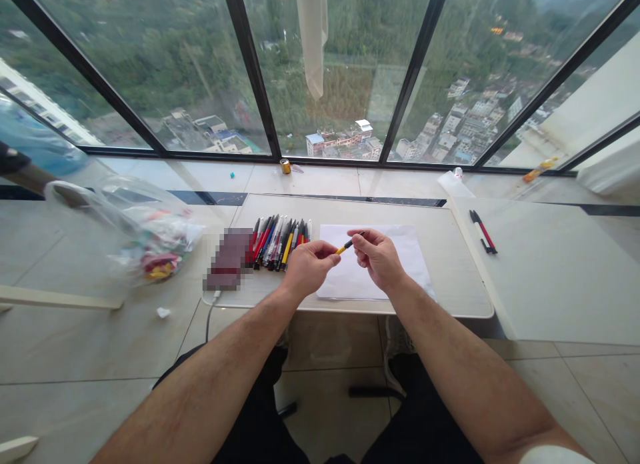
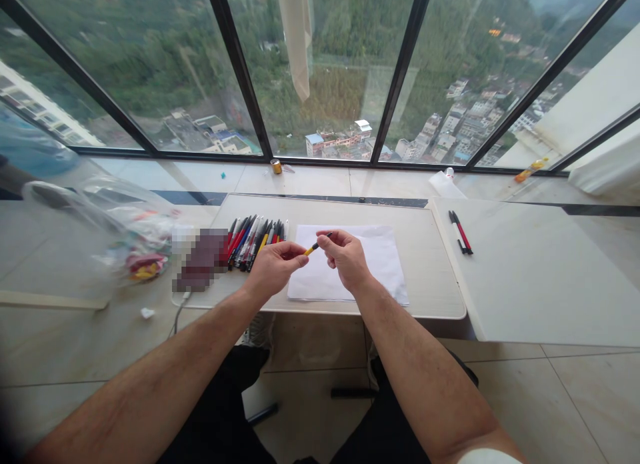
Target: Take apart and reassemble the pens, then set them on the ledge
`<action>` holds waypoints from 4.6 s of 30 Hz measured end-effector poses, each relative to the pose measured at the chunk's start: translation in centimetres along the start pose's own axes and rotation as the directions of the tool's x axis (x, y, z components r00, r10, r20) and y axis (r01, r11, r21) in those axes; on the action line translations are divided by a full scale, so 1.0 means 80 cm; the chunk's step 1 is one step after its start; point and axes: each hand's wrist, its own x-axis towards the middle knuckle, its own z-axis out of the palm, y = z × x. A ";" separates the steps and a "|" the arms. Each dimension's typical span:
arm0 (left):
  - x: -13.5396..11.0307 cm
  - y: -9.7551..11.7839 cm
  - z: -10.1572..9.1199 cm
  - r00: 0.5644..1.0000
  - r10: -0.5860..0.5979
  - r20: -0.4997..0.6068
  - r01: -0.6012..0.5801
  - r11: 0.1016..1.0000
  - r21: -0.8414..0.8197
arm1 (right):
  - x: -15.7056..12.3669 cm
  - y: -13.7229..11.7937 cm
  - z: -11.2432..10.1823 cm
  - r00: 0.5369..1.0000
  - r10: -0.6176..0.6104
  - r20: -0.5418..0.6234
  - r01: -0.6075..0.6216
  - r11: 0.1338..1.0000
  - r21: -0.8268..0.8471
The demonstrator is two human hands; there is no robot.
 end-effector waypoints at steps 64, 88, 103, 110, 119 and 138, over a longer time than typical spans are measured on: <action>-0.011 0.007 0.011 0.996 0.047 -0.073 -0.046 0.999 0.017 | -0.002 -0.002 0.007 0.995 -0.082 -0.051 0.078 0.995 -0.065; 0.004 0.015 0.000 0.949 -0.313 -0.029 0.209 0.698 -0.685 | -0.022 0.019 0.005 0.803 -0.352 0.482 0.593 0.559 -0.580; 0.003 0.015 0.001 0.957 -0.286 -0.052 0.181 0.725 -0.665 | -0.025 0.022 0.000 0.788 -0.332 0.518 0.608 0.551 -0.572; 0.002 0.016 0.006 0.960 -0.275 -0.054 0.171 0.727 -0.665 | -0.026 0.023 0.002 0.805 -0.354 0.476 0.592 0.533 -0.605; 0.001 0.014 0.003 0.963 -0.260 -0.076 0.179 0.820 -0.543 | -0.022 0.016 -0.011 0.775 -0.335 0.536 0.632 0.367 -0.683; -0.021 -0.007 0.013 0.856 0.273 0.438 -0.500 0.649 0.573 | 0.014 0.008 -0.085 0.925 -0.274 -0.263 0.167 0.916 -0.366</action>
